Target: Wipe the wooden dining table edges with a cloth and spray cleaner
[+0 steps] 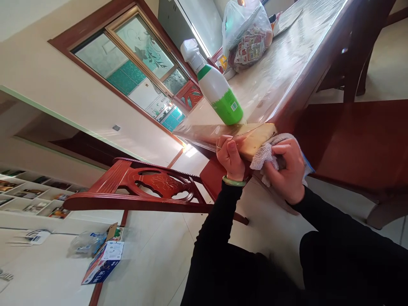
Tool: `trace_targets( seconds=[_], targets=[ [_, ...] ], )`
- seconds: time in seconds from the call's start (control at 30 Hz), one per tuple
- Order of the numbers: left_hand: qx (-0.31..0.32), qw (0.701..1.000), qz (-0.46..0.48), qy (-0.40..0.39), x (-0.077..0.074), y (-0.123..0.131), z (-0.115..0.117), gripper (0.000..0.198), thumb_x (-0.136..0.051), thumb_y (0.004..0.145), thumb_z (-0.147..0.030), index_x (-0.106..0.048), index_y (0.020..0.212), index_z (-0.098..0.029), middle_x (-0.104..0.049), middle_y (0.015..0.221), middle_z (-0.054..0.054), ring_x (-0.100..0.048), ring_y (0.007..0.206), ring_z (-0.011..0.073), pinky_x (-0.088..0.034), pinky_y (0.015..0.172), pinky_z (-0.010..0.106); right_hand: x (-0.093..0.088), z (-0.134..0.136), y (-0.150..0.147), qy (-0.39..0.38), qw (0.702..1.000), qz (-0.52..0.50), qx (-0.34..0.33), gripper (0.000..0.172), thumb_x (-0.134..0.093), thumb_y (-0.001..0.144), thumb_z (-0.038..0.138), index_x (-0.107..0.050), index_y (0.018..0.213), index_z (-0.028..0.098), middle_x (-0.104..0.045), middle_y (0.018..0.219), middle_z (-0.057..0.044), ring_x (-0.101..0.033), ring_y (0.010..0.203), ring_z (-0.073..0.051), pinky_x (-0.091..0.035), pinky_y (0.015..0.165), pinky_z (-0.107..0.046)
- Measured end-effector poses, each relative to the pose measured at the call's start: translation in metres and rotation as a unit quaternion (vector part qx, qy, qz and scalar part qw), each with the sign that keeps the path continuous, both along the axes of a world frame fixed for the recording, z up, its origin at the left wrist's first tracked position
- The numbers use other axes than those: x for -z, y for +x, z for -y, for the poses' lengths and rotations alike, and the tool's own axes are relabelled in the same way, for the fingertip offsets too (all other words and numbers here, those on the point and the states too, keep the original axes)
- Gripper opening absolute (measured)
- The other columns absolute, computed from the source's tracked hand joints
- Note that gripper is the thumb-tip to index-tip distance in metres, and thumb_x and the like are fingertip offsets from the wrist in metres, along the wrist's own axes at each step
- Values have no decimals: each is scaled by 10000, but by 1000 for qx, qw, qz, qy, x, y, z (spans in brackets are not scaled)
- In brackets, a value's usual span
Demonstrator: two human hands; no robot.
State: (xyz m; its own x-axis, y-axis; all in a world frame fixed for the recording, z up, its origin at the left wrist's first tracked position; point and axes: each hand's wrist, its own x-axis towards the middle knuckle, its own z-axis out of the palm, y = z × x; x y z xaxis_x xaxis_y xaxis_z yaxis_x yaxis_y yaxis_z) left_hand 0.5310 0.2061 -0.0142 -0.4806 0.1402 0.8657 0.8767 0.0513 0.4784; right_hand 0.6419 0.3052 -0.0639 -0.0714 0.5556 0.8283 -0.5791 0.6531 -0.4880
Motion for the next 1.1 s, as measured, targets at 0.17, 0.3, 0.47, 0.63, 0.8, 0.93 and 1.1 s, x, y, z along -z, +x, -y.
trace_targets(
  seconds=[0.17, 0.3, 0.47, 0.63, 0.8, 0.93, 1.1],
  targets=[
    [7, 1000, -17, 16, -3, 3, 0, 751, -511, 1236, -806, -835, 860, -243, -724, 865, 57, -704, 895, 235, -537, 865, 431, -5, -43, -36, -51, 994, -15, 100, 153, -711, 905, 230, -607, 1001, 285, -643, 921, -10, -603, 860, -223, -475, 785, -401],
    [15, 998, -42, 38, -4, 4, -2, 698, -520, 1261, -738, -868, 880, -268, -715, 830, 38, -694, 878, 230, -522, 843, 418, -3, -25, -24, -118, 991, 11, 68, 66, -700, 1032, 334, -665, 1053, 283, -689, 934, -27, -624, 841, -237, -484, 764, -415],
    [16, 999, -31, 22, -4, 3, -2, 749, -507, 1242, -798, -854, 873, -246, -724, 864, 57, -673, 870, 226, -520, 856, 430, -3, -6, -2, -8, 999, 44, -17, 114, -761, 1040, 380, -703, 1019, 284, -673, 918, -23, -637, 835, -229, -515, 731, -407],
    [2, 1000, -10, 22, -6, 6, -3, 799, -476, 1207, -881, -848, 860, -266, -708, 835, 50, -685, 897, 247, -521, 868, 439, -17, -23, -8, -49, 999, 9, 1, 79, -731, 1054, 275, -673, 1001, 282, -654, 911, -9, -565, 817, -201, -458, 725, -388],
    [10, 1000, 0, 13, -7, 6, -2, 825, -474, 1193, -906, -815, 837, -244, -689, 850, 70, -656, 873, 241, -518, 879, 450, -12, 12, 5, 65, 997, -15, -39, 106, -795, 1003, 217, -748, 1050, 301, -580, 851, 9, -490, 719, -195, -385, 648, -386],
    [23, 1000, 3, -6, -7, 4, 1, 844, -462, 1201, -894, -846, 890, -210, -705, 873, 82, -658, 899, 234, -532, 910, 453, -8, -3, -2, 60, 996, -24, -54, 91, -853, 1001, 304, -763, 1010, 293, -576, 825, 16, -471, 706, -180, -383, 664, -370],
    [23, 1000, -12, -1, -6, 3, 1, 816, -457, 1223, -868, -890, 933, -240, -703, 855, 45, -687, 904, 229, -562, 883, 433, -16, -29, -12, -95, 995, 29, -12, 172, -759, 1061, 397, -719, 970, 257, -672, 884, 1, -589, 809, -197, -469, 749, -363]
  ],
)
